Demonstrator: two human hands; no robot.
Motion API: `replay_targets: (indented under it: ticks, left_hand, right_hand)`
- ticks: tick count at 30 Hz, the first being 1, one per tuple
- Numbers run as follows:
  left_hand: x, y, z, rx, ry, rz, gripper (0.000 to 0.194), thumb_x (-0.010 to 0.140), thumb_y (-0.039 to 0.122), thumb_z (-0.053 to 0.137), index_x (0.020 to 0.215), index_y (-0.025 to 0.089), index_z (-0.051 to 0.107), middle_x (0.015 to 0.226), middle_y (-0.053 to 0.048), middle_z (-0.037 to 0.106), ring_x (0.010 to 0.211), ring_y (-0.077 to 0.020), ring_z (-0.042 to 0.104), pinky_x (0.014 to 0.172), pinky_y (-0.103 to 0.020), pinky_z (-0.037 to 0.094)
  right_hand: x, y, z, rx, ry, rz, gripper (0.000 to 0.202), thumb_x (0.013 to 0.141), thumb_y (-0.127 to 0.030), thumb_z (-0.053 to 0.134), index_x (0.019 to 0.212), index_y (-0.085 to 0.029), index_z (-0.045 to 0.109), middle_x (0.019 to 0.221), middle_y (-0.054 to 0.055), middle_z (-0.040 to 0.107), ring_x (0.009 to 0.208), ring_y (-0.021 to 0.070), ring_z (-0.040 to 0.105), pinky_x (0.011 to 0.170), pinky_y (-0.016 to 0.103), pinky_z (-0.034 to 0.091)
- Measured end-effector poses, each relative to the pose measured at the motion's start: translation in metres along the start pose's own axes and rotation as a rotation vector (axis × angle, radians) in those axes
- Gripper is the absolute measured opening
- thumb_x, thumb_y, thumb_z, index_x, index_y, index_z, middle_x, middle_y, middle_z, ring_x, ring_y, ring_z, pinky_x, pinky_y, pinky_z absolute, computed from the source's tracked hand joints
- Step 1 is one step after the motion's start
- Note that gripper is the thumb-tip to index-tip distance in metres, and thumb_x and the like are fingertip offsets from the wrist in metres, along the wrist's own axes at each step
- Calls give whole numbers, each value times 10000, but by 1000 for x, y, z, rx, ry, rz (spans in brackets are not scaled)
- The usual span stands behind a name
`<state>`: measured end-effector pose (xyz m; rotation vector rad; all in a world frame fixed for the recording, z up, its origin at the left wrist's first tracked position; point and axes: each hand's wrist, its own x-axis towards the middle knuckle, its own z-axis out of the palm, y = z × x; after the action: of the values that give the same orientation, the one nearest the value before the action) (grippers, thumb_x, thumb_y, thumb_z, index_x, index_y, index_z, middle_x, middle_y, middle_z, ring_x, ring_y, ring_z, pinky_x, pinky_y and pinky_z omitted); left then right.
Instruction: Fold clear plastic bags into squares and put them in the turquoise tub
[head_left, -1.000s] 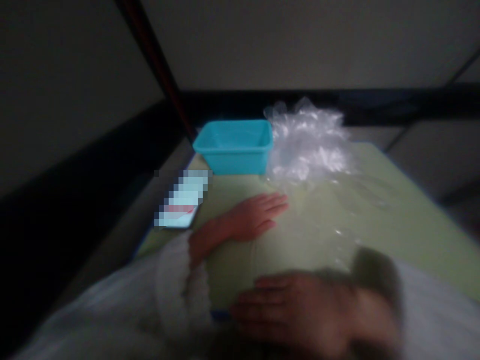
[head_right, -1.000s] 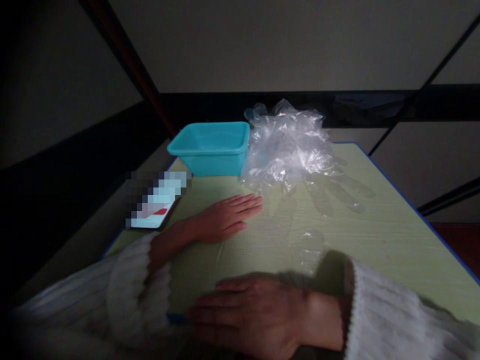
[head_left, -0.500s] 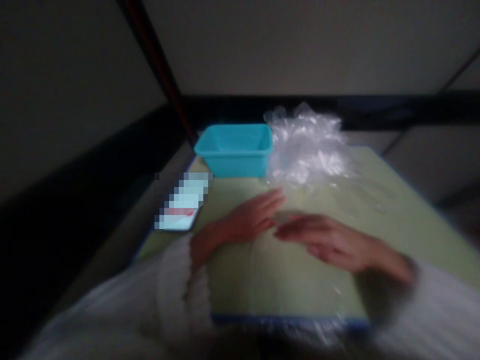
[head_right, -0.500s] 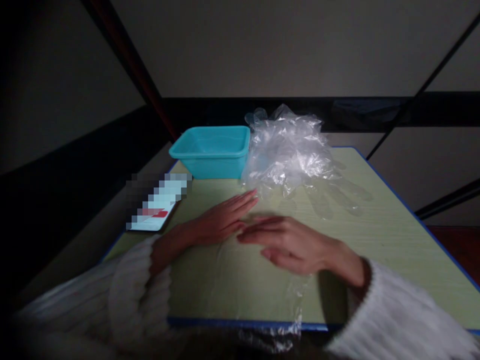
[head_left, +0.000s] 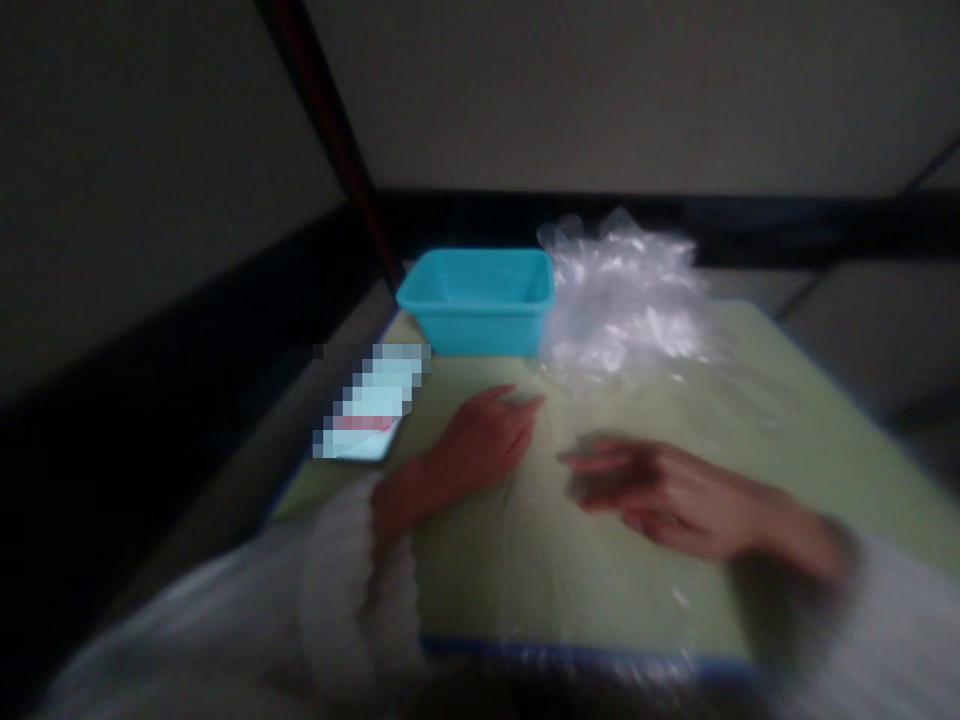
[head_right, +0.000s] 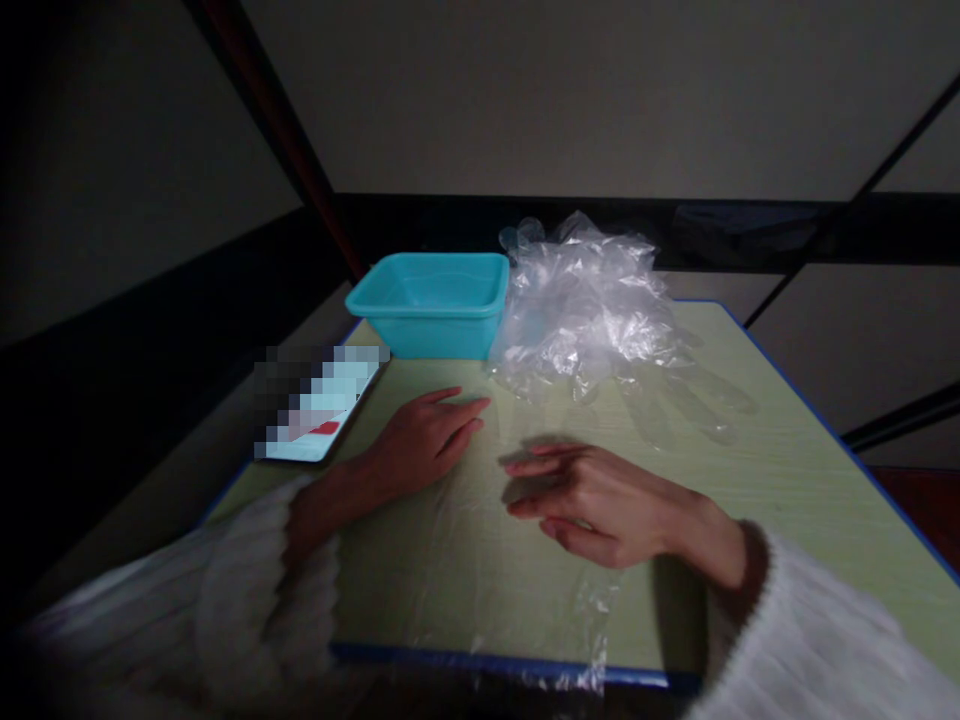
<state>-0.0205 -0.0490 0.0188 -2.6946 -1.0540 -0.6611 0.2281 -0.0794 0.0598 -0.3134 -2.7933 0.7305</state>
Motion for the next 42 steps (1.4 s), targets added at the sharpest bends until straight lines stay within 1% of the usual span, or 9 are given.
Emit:
replay_targets:
  ticks: [11, 17, 20, 23, 25, 30, 34, 38, 42]
  left_hand:
    - [2, 5, -3, -138, -165, -52, 325, 918, 190, 362, 1188, 140, 535, 1204, -104, 629, 1077, -196, 606, 1060, -427, 374]
    - [1, 9, -5, -188, -218, 44, 377, 934, 245, 369, 1285, 126, 443, 1320, -112, 536, 1216, -211, 493, 1069, -410, 348]
    - [1, 10, -10, -196, -160, 50, 351, 934, 244, 366, 1248, 131, 473, 1270, -107, 574, 1178, -217, 518, 1051, -420, 360]
    - [1, 16, -16, -209, -85, 42, 273, 928, 220, 356, 1074, 143, 574, 1048, -82, 677, 980, -204, 614, 959, -403, 433]
    - [2, 25, -21, -223, -87, 98, 259, 921, 211, 363, 1005, 138, 597, 949, -82, 691, 904, -202, 628, 902, -386, 460]
    - [1, 54, -32, -351, -278, 372, 247, 903, 276, 456, 1085, 151, 566, 1031, -100, 673, 995, -210, 608, 951, -368, 424]
    - [-2, 63, -34, -428, -372, 485, 360, 882, 315, 533, 1200, 146, 512, 1157, -95, 639, 1103, -206, 571, 1034, -371, 357]
    - [-5, 61, -33, -450, -391, 531, 379, 897, 296, 510, 1245, 147, 490, 1253, -75, 597, 1208, -200, 504, 1086, -380, 300]
    - [-3, 58, -32, -445, -332, 522, 318, 893, 296, 510, 1181, 163, 533, 1162, -97, 643, 1127, -206, 562, 1054, -384, 340]
  right_hand:
    - [14, -21, 12, 19, -129, -55, 476, 845, -214, 479, 1300, -77, 491, 1325, 153, 539, 1312, 235, 385, 1121, 473, 218]
    - [17, -30, 20, 31, -180, -86, 523, 833, -267, 487, 1323, -86, 467, 1357, 139, 512, 1326, 265, 361, 1138, 505, 137]
    - [10, -21, 12, 11, -31, -83, 444, 842, -217, 453, 1259, -72, 508, 1303, 158, 555, 1256, 238, 457, 1129, 474, 203]
    - [-2, 1, 0, -69, 162, 76, 362, 905, -162, 372, 1245, -121, 490, 1272, 125, 580, 1235, 197, 476, 1104, 453, 273]
    - [-9, 15, -4, -122, 220, 166, 342, 936, -182, 343, 1250, -163, 478, 1300, 115, 556, 1256, 199, 454, 1092, 479, 284]
    - [-11, 32, 0, -162, 147, 233, 373, 963, -234, 356, 1331, -196, 408, 1405, 102, 454, 1334, 206, 350, 1109, 506, 246]
    - [-8, 34, 0, -194, 82, 235, 425, 965, -238, 369, 1388, -202, 350, 1412, 89, 455, 1367, 195, 291, 1132, 510, 173]
    - [-12, 36, -7, -284, 66, 220, 443, 952, -209, 379, 1395, -203, 358, 1370, 77, 511, 1337, 213, 353, 1128, 529, 161]
    - [-22, 36, -17, -441, 68, 284, 377, 961, -234, 322, 1290, -166, 494, 1263, 103, 603, 1210, 230, 519, 1103, 523, 245]
